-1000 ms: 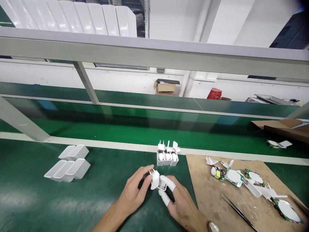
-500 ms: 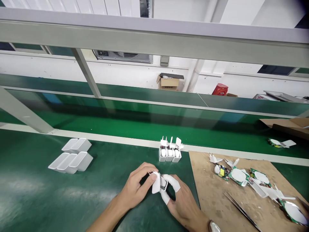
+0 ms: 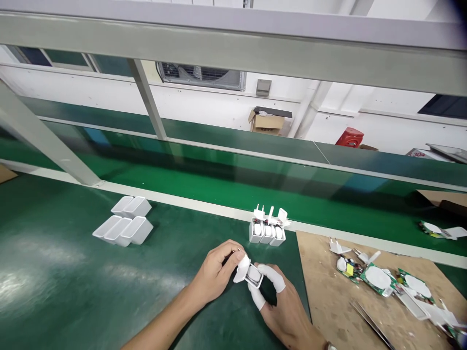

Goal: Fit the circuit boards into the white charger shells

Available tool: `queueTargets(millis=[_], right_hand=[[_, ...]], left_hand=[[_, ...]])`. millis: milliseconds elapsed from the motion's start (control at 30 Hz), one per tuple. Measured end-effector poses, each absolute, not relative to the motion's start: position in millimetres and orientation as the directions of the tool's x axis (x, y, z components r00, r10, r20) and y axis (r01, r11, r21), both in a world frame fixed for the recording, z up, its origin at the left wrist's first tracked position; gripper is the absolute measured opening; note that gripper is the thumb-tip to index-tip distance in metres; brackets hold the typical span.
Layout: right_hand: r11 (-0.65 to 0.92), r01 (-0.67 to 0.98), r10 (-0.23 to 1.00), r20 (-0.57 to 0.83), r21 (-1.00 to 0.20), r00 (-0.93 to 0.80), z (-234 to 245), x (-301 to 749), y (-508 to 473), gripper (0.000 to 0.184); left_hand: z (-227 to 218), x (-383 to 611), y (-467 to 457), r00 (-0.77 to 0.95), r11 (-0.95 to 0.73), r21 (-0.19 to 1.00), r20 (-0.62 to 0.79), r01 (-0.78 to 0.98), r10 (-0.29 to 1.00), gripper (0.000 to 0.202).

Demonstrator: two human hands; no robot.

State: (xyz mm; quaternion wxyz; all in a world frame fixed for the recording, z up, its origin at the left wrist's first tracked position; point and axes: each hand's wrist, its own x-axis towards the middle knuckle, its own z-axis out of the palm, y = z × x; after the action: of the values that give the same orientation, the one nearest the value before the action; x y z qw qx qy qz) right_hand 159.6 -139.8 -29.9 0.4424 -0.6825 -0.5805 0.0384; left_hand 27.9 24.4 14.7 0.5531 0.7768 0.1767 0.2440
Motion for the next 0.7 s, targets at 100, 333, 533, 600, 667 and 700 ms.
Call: queueTargets(millis=[100, 333, 533, 600, 667, 700], right_hand=[[0.065, 0.776, 0.819, 0.478, -0.628, 0.317, -29, 160, -140, 0.038], [0.055, 0.773, 0.825, 0.465, -0.632, 0.321, -23, 161, -140, 0.036], [0.089, 0.783, 0.827, 0.484, -0.615, 0.286, -21, 160, -142, 0.040], [0.087, 0.781, 0.833, 0.474, -0.619, 0.283, -20, 160, -143, 0.039], [0.101, 0.787, 0.830, 0.488, -0.608, 0.271, -20, 161, -143, 0.041], [0.118, 0.799, 0.827, 0.504, -0.590, 0.250, -19, 162, -144, 0.043]], left_hand=[[15, 27, 24, 0.823, -0.316, 0.949, 0.184, -0.006, 0.538, 0.033], [14, 26, 24, 0.803, -0.274, 0.960, 0.121, 0.055, 0.584, 0.036], [13, 27, 25, 0.814, -0.251, 0.965, 0.085, 0.076, 0.575, 0.040], [12, 27, 25, 0.818, -0.249, 0.965, 0.082, 0.076, 0.569, 0.041], [11, 28, 26, 0.820, -0.248, 0.966, 0.082, 0.074, 0.567, 0.041], [11, 28, 26, 0.819, -0.248, 0.966, 0.083, 0.073, 0.567, 0.041]])
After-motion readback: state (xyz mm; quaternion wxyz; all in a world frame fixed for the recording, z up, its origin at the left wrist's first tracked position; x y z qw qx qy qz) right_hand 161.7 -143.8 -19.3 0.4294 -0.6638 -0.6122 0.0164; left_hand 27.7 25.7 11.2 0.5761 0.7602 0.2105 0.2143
